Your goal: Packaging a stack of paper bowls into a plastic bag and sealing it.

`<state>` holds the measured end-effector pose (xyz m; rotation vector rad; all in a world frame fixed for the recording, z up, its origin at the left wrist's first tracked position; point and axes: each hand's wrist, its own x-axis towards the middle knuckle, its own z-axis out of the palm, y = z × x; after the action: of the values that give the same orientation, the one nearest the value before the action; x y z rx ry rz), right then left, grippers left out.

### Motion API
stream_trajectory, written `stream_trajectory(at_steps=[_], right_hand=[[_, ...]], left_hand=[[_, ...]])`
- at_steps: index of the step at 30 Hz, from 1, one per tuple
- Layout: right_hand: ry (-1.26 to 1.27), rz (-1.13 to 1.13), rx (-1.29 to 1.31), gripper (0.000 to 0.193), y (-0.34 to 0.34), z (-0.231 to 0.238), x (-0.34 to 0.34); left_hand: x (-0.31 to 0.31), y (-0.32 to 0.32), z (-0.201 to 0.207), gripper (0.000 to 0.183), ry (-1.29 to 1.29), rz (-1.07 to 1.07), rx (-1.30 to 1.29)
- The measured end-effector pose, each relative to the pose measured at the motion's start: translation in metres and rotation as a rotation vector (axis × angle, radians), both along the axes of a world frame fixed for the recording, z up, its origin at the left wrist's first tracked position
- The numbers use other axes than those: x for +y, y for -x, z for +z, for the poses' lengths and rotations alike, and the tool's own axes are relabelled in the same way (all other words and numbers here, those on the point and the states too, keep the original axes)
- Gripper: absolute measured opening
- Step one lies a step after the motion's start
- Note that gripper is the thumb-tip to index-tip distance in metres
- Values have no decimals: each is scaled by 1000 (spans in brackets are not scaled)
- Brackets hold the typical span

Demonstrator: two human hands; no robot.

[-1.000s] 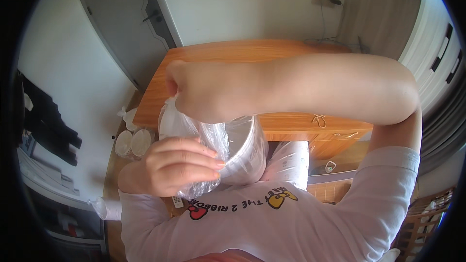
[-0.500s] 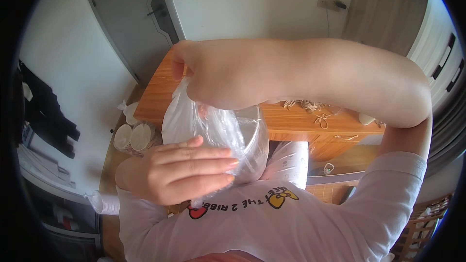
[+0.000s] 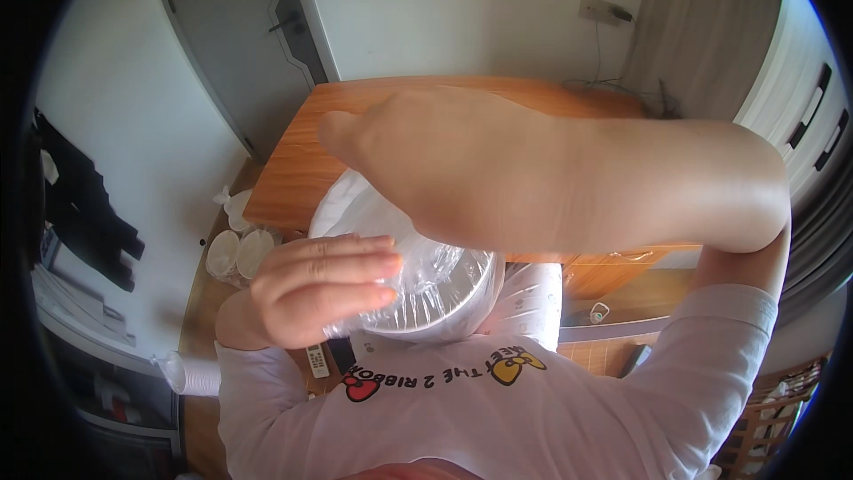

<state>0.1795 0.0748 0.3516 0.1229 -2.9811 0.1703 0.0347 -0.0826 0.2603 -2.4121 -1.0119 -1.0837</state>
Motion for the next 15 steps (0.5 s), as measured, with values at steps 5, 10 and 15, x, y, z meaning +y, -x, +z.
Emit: stream_trajectory(at_steps=[5, 10, 15], right_hand=[[-439, -53, 172, 33, -4, -20, -8], [-753, -156, 483, 35, -3, -45, -11], [-205, 76, 318, 43, -4, -32, 4]], left_hand=[[-2, 5, -6, 25, 124, 83, -169], [-2, 24, -8, 22, 262, 177, -461], [1, 38, -16, 18, 390, 45, -819]])
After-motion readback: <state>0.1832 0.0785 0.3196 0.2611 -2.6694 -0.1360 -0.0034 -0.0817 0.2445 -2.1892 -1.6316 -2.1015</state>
